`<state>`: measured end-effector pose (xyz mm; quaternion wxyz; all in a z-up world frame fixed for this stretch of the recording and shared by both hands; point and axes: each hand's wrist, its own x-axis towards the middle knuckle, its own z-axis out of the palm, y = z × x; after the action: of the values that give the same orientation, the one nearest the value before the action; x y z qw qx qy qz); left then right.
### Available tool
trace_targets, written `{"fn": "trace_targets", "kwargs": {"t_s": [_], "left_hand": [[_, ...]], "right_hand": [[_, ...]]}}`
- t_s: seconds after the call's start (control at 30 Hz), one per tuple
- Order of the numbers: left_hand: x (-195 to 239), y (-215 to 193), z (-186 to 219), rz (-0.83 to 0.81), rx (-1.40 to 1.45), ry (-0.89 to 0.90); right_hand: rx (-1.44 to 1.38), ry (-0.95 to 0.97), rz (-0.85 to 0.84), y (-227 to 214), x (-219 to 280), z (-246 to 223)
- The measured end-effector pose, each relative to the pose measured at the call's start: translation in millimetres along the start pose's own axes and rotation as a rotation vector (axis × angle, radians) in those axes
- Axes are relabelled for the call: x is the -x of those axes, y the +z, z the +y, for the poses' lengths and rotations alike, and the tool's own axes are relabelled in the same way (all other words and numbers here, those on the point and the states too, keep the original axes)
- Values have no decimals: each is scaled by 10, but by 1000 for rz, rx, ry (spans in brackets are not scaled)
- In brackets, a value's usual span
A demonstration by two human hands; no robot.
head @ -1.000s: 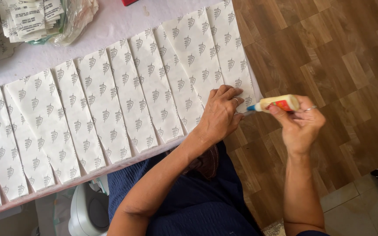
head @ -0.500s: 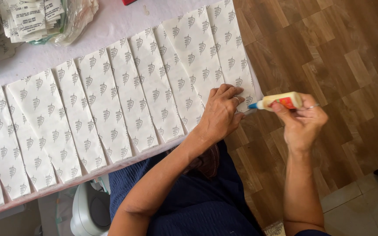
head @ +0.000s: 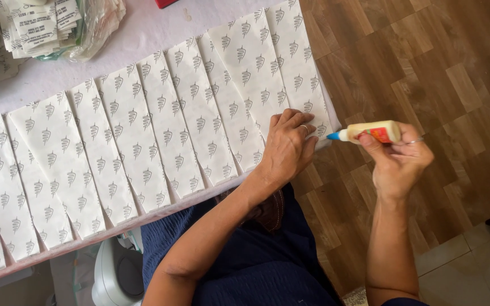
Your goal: The person arranges multiple small white paper pouches in rows on a table, applies glue to the edges, and folds them to seal. The person then gathers the sealed pouches into a stack.
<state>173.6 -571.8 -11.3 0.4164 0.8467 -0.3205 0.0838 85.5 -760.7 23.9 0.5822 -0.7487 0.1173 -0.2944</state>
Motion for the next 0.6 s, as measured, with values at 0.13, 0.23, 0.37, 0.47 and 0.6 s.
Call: {"fn": "trace_targets", "kwargs": {"t_s": [0.13, 0.23, 0.37, 0.47, 0.6], "left_hand": [[-16, 5, -14, 13, 41, -6], [-21, -53, 17, 44, 37, -14], [-33, -93, 1, -9, 56, -37], [-43, -61, -44, -12, 41, 0], [-82, -58, -64, -52, 28, 24]], "right_hand": [[11, 43, -64, 175, 25, -53], [19, 56, -108, 216, 51, -36], [-47, 51, 8, 29, -25, 166], [-38, 66, 78, -67, -47, 276], [-122, 64, -4, 100, 19, 206]]}}
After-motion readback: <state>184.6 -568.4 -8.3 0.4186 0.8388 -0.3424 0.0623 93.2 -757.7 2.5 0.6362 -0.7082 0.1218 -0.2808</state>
